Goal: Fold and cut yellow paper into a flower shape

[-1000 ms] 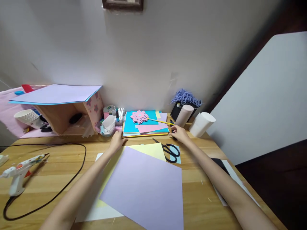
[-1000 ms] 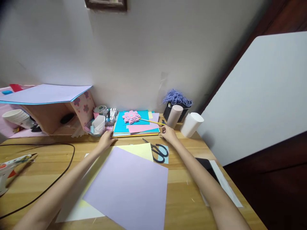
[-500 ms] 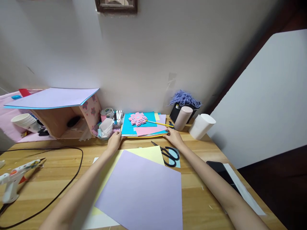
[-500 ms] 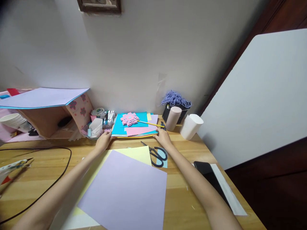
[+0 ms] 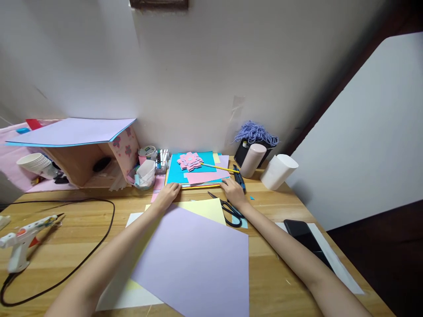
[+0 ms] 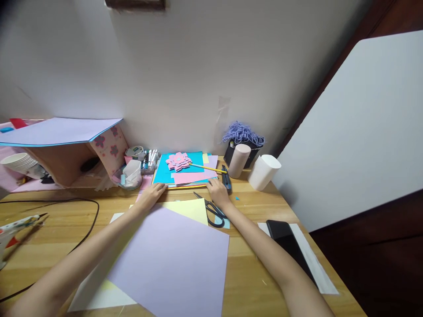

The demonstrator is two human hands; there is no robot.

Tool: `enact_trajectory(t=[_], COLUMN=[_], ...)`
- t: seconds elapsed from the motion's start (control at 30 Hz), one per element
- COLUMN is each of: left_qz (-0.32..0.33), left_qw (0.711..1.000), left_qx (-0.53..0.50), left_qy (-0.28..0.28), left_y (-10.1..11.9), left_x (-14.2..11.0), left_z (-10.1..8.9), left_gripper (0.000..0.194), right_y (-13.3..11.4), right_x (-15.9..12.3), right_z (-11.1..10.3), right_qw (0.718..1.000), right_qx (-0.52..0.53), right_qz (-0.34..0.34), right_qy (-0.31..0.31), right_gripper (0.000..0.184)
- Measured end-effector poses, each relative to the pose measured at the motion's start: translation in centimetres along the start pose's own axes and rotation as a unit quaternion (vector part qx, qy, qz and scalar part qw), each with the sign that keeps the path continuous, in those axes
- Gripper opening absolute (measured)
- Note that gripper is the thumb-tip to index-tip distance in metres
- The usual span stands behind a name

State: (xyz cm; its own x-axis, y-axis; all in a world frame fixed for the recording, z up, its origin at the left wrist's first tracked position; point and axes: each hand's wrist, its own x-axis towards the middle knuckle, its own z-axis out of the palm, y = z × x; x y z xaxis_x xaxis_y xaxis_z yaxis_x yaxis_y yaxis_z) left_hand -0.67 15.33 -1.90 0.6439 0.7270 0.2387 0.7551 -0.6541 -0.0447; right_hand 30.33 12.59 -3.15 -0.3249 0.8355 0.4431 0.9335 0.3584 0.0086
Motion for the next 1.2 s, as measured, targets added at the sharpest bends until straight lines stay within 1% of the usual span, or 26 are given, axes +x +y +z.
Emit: enact_trajectory(t=[0.07,0.2,0.27,0.37,0.43,0.53,0.6,0.67,0.73,0.77,0.8,0.83,0.87,0.9,0.93,0.97,1.0,1.03,1.07,1.1,1.13,1.2], left_qz=[0.015,0.018,0.013,-0.003,-0.023,-0.072,-0.112,-0.149,-0.186,-0.205,-0.229,-0.271,-0.301,-0.326,-0.337,-0.326,-0.317,-0.320,-0.328,-0.337,-0.346,-0.354], left_qw=[1.000,1.000,1.000,1.000,1.000,0.997,0.994,0.989,0.982,0.978,0.972,0.957,0.941,0.924,0.913,0.910,0.908,0.902,0.896,0.888,0.876,0.852], left_qx=[0.002,0.002,0.001,-0.004,-0.007,-0.011,-0.015,-0.023,-0.035,-0.044,-0.057,-0.103,-0.149,-0.185,-0.214,-0.241,-0.265,-0.283,-0.295,-0.312,-0.334,-0.385], left_qy=[-0.012,-0.017,-0.018,-0.017,-0.016,-0.011,-0.006,0.000,0.007,0.006,0.001,-0.023,-0.049,-0.074,-0.087,-0.088,-0.075,-0.060,-0.045,-0.034,-0.029,-0.026], left_y=[0.2,0.0,-0.2,-0.3,-0.3,0.0,0.2,0.5,0.9,1.1,1.4,1.7,2.2,2.8,3.5,4.2,4.9,5.5,6.0,6.4,6.6,6.7], left_x=[0.2,0.5,0.7,1.0,1.3,2.0,2.5,2.5,1.4,0.4,-0.8,-2.4,-4.0,-5.6,-7.2,-8.5,-9.6,-10.4,-10.9,-11.2,-11.2,-11.1], left_z=[0.1,0.2,0.2,0.1,-0.1,-0.6,-1.2,-2.0,-3.2,-3.8,-4.3,-4.8,-5.2,-5.4,-5.5,-5.5,-5.3,-5.2,-5.0,-4.8,-4.7,-4.6], left_gripper=[0.026,0.025,0.025,0.024,0.022,0.020,0.020,0.018,0.019,0.022,0.029,0.034,0.038,0.041,0.043,0.048,0.057,0.066,0.070,0.069,0.064,0.045], right_y=[0.1,0.7,0.9,0.9,0.7,0.5,0.3,-0.1,-1.1,-1.8,-2.6,-3.5,-4.4,-5.3,-6.2,-7.1,-7.8,-8.4,-8.9,-9.2,-9.5,-9.6], right_x=[0.0,0.4,0.7,1.1,1.5,2.1,2.4,2.2,1.4,0.7,-0.2,-1.1,-2.0,-2.9,-3.7,-4.3,-4.8,-5.1,-5.2,-5.1,-4.9,-4.5], right_z=[0.3,0.7,0.8,0.8,0.7,0.2,-0.5,-1.6,-3.0,-3.7,-4.4,-4.9,-5.4,-5.7,-5.8,-5.8,-5.7,-5.6,-5.5,-5.3,-5.3,-5.5], right_qw=[1.000,0.998,0.998,0.999,0.999,0.998,0.995,0.992,0.986,0.983,0.976,0.949,0.923,0.906,0.899,0.896,0.897,0.900,0.901,0.901,0.899,0.901], right_qx=[0.003,0.004,0.007,0.016,0.026,0.054,0.081,0.111,0.143,0.161,0.192,0.269,0.325,0.357,0.372,0.377,0.371,0.362,0.354,0.348,0.346,0.344], right_qz=[-0.023,-0.055,-0.057,-0.040,-0.019,0.017,0.037,0.054,0.065,0.063,0.057,0.066,0.077,0.080,0.085,0.090,0.099,0.107,0.113,0.116,0.114,0.103], right_qy=[-0.011,-0.026,-0.032,-0.033,-0.032,-0.033,-0.037,-0.040,-0.050,-0.062,-0.089,-0.150,-0.192,-0.211,-0.216,-0.218,-0.218,-0.219,-0.224,-0.233,-0.242,-0.243], right_gripper=[0.022,0.024,0.025,0.025,0.024,0.022,0.018,0.014,0.010,0.009,0.010,0.015,0.022,0.032,0.042,0.050,0.056,0.060,0.060,0.058,0.053,0.038])
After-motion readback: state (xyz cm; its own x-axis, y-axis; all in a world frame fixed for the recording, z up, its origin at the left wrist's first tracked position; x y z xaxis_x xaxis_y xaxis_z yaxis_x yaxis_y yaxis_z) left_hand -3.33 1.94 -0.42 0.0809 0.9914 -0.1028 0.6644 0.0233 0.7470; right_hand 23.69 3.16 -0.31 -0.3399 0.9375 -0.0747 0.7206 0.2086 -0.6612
